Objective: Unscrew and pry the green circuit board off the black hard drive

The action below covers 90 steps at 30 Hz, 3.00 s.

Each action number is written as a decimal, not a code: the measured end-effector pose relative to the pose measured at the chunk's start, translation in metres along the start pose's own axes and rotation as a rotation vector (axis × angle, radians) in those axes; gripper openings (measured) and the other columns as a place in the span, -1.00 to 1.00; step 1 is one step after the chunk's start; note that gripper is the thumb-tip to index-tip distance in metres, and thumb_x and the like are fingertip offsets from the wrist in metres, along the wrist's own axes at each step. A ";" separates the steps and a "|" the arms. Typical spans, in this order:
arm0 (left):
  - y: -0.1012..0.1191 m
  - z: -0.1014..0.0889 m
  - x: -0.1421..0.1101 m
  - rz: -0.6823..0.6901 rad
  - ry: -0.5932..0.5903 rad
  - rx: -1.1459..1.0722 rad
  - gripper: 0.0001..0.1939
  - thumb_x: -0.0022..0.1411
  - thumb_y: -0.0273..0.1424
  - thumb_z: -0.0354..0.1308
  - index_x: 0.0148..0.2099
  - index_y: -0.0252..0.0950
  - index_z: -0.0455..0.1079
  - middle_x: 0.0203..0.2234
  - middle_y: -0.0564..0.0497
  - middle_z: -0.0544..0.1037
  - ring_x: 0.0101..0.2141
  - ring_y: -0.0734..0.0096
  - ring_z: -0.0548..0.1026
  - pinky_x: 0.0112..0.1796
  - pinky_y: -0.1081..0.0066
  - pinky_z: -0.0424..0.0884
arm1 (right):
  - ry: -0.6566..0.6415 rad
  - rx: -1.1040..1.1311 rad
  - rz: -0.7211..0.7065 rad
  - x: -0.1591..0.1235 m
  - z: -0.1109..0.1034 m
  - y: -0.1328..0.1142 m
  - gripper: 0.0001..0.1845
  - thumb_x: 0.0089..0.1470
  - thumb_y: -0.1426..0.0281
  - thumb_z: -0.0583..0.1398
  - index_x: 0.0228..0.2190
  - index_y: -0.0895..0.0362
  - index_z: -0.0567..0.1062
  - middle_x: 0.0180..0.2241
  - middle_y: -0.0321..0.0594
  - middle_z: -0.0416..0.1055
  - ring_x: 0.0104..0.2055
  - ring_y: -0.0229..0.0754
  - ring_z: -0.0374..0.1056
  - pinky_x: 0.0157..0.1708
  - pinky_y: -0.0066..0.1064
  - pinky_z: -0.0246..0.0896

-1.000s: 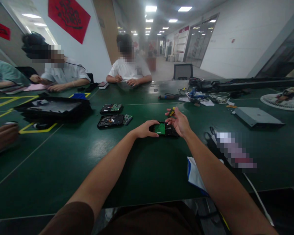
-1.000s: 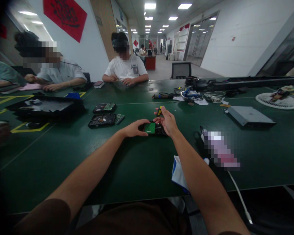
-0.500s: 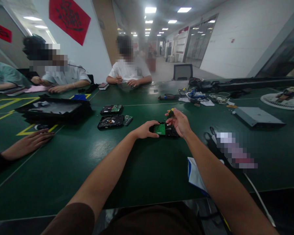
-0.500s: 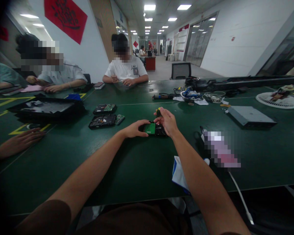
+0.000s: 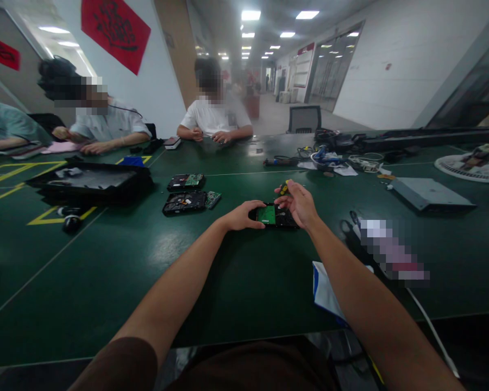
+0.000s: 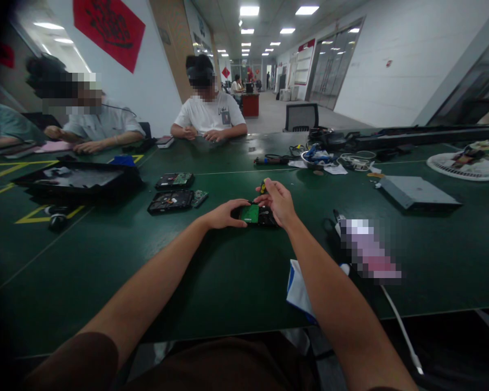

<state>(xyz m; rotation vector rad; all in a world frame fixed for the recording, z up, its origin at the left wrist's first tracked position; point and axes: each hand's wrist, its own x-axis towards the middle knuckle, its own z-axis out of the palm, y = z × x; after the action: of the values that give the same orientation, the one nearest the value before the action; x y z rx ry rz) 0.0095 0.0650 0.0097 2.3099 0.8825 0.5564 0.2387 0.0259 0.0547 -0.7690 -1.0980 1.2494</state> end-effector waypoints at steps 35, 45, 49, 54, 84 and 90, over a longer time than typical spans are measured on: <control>0.000 -0.001 -0.001 0.000 0.000 0.013 -0.11 0.00 -0.06 0.42 0.33 -0.21 0.27 0.34 -0.15 0.27 0.33 0.02 0.22 0.32 0.10 0.11 | 0.004 -0.034 -0.043 0.000 0.000 0.000 -0.57 0.01 0.00 0.37 -0.28 0.04 0.44 -0.20 -0.25 0.55 -0.50 -0.35 0.40 -0.64 -0.51 0.16; 0.000 -0.001 -0.001 -0.006 -0.007 -0.007 -0.10 0.00 -0.06 0.41 0.35 -0.16 0.25 0.34 -0.13 0.27 0.32 0.03 0.23 0.32 0.07 0.10 | 0.017 -0.088 -0.043 0.000 -0.003 -0.002 -0.59 0.09 -0.01 0.31 -0.19 0.03 0.56 -0.25 -0.26 0.50 -0.56 -0.39 0.29 -0.71 -0.52 0.01; 0.001 -0.001 -0.001 -0.004 0.000 -0.001 -0.11 0.00 -0.06 0.41 0.34 -0.17 0.27 0.33 -0.13 0.28 0.32 0.01 0.23 0.31 0.07 0.11 | 0.018 -0.070 -0.049 0.001 -0.002 0.000 -0.60 0.04 0.01 0.36 -0.28 0.04 0.48 -0.21 -0.25 0.54 -0.54 -0.37 0.36 -0.69 -0.52 0.08; 0.007 -0.002 -0.001 -0.016 -0.002 -0.001 -0.14 -0.01 -0.10 0.42 0.32 -0.16 0.30 0.32 -0.13 0.31 0.33 -0.06 0.21 0.32 0.00 0.09 | 0.035 -0.029 -0.024 0.001 -0.002 -0.001 -0.51 0.07 -0.11 0.28 -0.27 0.05 0.46 -0.24 -0.20 0.56 -0.48 -0.29 0.44 -0.60 -0.46 0.24; 0.004 0.000 0.000 0.035 0.011 -0.021 -0.13 0.01 -0.10 0.43 0.32 -0.23 0.30 0.29 -0.17 0.35 0.29 -0.03 0.29 0.28 0.05 0.18 | -0.010 -0.130 -0.063 -0.001 0.001 0.005 -0.56 0.07 -0.02 0.34 -0.24 0.04 0.44 -0.17 -0.24 0.53 -0.49 -0.33 0.44 -0.70 -0.54 0.16; 0.006 -0.002 -0.001 0.031 0.003 -0.010 -0.14 0.01 -0.10 0.43 0.32 -0.22 0.29 0.30 -0.17 0.32 0.29 -0.01 0.28 0.29 0.05 0.16 | -0.030 -0.147 -0.075 -0.001 -0.001 0.002 -0.54 0.14 -0.06 0.26 -0.14 0.03 0.53 -0.30 -0.25 0.52 -0.55 -0.35 0.37 -0.73 -0.54 0.09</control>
<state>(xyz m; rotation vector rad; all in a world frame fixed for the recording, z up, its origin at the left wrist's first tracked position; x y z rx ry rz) 0.0108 0.0616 0.0152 2.3181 0.8451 0.5759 0.2387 0.0252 0.0520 -0.8138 -1.2421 1.1291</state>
